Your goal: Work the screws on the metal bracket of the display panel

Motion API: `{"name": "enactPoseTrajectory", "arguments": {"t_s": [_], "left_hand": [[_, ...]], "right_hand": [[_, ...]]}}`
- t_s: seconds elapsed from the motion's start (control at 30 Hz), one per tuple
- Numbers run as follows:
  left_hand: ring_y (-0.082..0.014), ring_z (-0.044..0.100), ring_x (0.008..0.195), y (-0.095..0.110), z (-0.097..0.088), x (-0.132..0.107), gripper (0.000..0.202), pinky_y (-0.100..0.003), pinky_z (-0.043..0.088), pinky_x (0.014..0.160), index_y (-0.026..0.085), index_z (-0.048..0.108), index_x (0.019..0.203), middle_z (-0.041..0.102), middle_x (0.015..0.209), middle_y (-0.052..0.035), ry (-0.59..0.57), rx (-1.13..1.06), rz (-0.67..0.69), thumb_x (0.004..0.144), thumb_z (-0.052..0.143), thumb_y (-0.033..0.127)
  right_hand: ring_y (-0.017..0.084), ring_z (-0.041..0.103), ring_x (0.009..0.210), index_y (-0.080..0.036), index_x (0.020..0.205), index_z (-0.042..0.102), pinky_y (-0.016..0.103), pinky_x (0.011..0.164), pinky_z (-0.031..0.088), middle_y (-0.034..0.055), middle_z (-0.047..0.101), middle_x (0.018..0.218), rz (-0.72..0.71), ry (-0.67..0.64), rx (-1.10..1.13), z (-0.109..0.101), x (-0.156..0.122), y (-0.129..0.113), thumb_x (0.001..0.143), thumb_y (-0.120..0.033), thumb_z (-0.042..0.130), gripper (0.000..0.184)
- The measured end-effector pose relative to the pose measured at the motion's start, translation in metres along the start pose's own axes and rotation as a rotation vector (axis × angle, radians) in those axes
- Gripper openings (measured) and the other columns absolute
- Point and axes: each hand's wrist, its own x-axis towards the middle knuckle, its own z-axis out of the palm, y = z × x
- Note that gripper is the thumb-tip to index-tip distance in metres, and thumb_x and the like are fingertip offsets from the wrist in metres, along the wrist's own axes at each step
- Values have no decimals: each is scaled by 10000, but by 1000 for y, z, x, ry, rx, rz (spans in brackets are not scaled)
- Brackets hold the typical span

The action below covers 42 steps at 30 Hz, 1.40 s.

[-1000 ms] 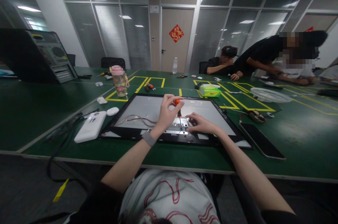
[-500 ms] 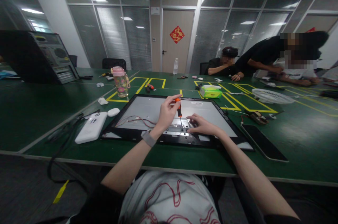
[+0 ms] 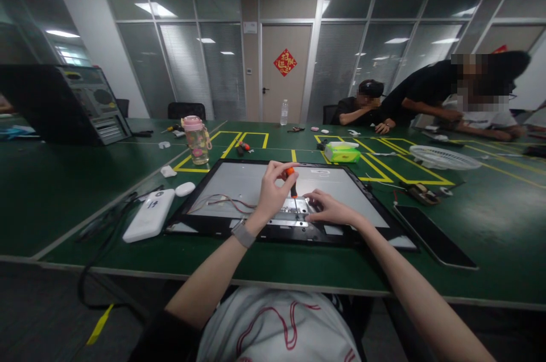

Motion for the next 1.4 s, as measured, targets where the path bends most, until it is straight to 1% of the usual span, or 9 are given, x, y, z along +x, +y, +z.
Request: {"name": "enactPoseTrajectory", "arguments": {"t_s": [0.13,0.2,0.37,0.57,0.77,0.9,1.13,1.27,1.4], "left_hand": [[-156,585,943,-2,0,1,297,-275,480,810,201,659,1138,619,985,-65,-81,-163,-57,899,488,245],[-149,603,872,-3,0,1,308,-280,482,793,183,651,1150,639,904,-54,-97,-201,-93,910,471,251],[-125,570,833,-2,0,0,239,-232,480,753,199,698,1039,579,924,-40,-39,-61,-24,817,631,258],[-147,586,936,-2,1,-2,350,-258,495,818,216,594,1223,600,1053,-63,-139,-121,-12,895,474,194],[-138,558,881,-2,2,-2,350,-250,495,793,223,651,1124,532,995,-47,-87,31,19,775,667,207],[-137,592,929,-6,2,-1,377,-259,504,811,227,553,1265,562,1115,-73,-167,-125,-23,898,472,194],[-119,546,820,-4,0,-1,275,-234,481,766,218,666,1072,529,921,-26,-48,73,44,798,650,222],[-138,543,941,-5,-1,0,316,-241,479,799,225,621,1175,535,1016,-53,-77,30,46,885,499,195],[-127,563,885,-8,0,1,328,-247,485,790,207,595,1206,578,978,-50,-67,-23,51,909,458,185]], "right_hand": [[231,551,920,-190,1226,559,368,849,463,76,520,1031,-5,-3,4,0,0,0,697,-546,698,653],[231,553,922,-180,1231,558,365,847,462,78,520,1030,-7,-4,6,0,1,1,696,-535,702,658],[232,556,917,-180,1234,560,363,834,461,77,521,1020,-11,9,8,1,2,3,691,-527,707,661],[234,557,928,-183,1233,560,370,854,457,82,520,1037,-4,-5,12,1,1,0,692,-533,708,661],[232,556,929,-201,1232,558,377,866,454,71,526,1018,-11,11,8,0,1,-1,692,-517,713,645],[232,559,919,-185,1217,569,369,848,464,75,522,1013,-11,13,23,1,1,1,678,-533,719,660],[228,557,917,-179,1233,560,366,846,469,76,519,1018,-9,12,32,2,2,3,677,-524,725,674],[227,557,915,-199,1225,569,368,851,466,70,524,1020,-15,16,10,3,3,8,680,-548,715,664],[230,561,923,-204,1233,567,369,855,464,72,528,1031,-20,14,4,4,4,12,671,-569,713,686]]}}
